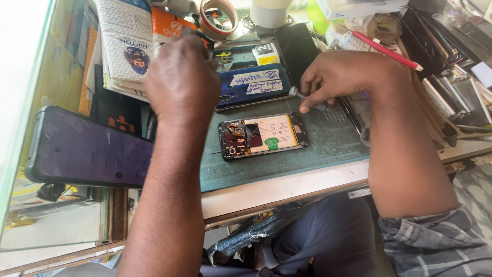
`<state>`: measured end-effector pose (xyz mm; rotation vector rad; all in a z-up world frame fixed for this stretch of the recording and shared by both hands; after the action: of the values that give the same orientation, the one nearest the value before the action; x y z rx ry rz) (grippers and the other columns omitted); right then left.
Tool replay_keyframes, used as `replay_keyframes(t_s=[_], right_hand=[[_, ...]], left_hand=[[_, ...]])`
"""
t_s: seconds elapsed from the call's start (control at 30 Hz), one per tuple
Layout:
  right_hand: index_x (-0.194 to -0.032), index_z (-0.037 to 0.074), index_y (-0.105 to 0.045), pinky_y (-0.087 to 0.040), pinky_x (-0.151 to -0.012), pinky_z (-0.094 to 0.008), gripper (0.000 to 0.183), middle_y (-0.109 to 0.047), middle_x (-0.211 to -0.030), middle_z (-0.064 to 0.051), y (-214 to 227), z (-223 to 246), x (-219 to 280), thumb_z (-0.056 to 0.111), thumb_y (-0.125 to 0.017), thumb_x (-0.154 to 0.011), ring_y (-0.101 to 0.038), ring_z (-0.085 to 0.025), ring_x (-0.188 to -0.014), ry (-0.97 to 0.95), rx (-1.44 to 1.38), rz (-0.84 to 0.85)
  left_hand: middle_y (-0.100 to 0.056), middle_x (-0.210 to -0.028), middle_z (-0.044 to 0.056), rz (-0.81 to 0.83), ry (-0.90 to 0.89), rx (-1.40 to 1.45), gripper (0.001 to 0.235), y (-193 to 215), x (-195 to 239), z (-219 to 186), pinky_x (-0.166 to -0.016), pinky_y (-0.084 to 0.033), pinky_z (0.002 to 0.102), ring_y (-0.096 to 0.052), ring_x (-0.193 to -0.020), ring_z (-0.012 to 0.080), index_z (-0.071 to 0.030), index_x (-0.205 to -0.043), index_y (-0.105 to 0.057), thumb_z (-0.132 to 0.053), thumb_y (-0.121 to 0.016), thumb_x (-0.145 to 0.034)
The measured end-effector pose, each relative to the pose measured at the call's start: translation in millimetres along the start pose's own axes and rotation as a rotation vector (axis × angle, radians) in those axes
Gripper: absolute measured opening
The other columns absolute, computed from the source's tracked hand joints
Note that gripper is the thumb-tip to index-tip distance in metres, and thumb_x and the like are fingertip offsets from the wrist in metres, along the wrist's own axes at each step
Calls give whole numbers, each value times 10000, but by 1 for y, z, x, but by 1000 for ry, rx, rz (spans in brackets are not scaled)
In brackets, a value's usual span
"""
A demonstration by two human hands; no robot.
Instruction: The person is repairing a smartphone by removing screws from the back cover and internal components using a screwdriver. They carefully detach parts and place them on the workbench.
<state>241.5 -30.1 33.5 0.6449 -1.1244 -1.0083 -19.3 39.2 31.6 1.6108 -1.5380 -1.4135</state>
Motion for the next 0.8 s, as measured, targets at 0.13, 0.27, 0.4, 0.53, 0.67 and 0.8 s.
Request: replay_keyframes(t_s=[0.13, 0.27, 0.4, 0.53, 0.67, 0.8], right_hand=[[-918, 68, -812, -500, -565, -367, 401, -767, -677, -85, 0, -4, 0, 422, -881, -743, -666, -185, -574, -11, 53, -5], [-891, 73, -813, -510, -616, -362, 410, -780, -703, -58, 2, -1, 1, 441, -890, -727, -697, -185, -631, 23, 141, -44], [-897, 89, -818, -517, -642, -380, 400, -785, -722, -64, -1, 2, 0, 439, -896, -719, -713, -204, -657, -10, 173, -42], [-906, 95, -822, -535, -658, -406, 363, -783, -724, -115, -2, 2, 3, 393, -870, -706, -730, -236, -675, -136, 160, -40], [-881, 100, -818, -533, -649, -375, 374, -773, -742, -60, -1, 11, 4, 392, -921, -673, -717, -192, -675, -17, 215, -107], [-886, 110, -816, -543, -647, -381, 311, -791, -740, -78, -2, 13, 3, 356, -887, -708, -734, -213, -663, -106, 201, -67]], left_hand=[[-738, -985, 77, -174, -90, 15, 154, 10, -1, 11, -727, -579, 443, -726, -853, 243, -189, -977, -771, -272, -833, -863], [-704, -1133, 115, -12, -243, -26, 456, 2, 1, 1, -783, -580, 445, -685, -997, 266, -174, -1154, -735, -323, -875, -747], [-644, -1247, 102, 246, -339, -89, 724, -13, 10, -13, -952, -503, 477, -557, -1208, 287, -143, -1258, -664, -456, -926, -660], [-633, -1272, 93, 324, -369, -39, 788, -19, 16, -23, -1053, -401, 499, -488, -1267, 293, -138, -1310, -619, -523, -910, -687], [-642, -1258, 74, 324, -352, -53, 765, -24, 16, -22, -1075, -339, 502, -462, -1297, 287, -144, -1283, -625, -463, -928, -658], [-663, -1211, 80, 324, -347, -57, 799, -29, 16, -18, -1058, -334, 506, -479, -1270, 293, -145, -1303, -611, -422, -940, -629]])
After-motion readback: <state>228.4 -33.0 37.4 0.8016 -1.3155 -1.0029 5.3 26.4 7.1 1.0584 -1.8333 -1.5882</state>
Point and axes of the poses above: each hand's wrist, its own x-axis away from the middle knuckle, its own y-axis out of the back of the hand, z = x × y, the point moved 3 cm from there along -x, towards the middle knuckle
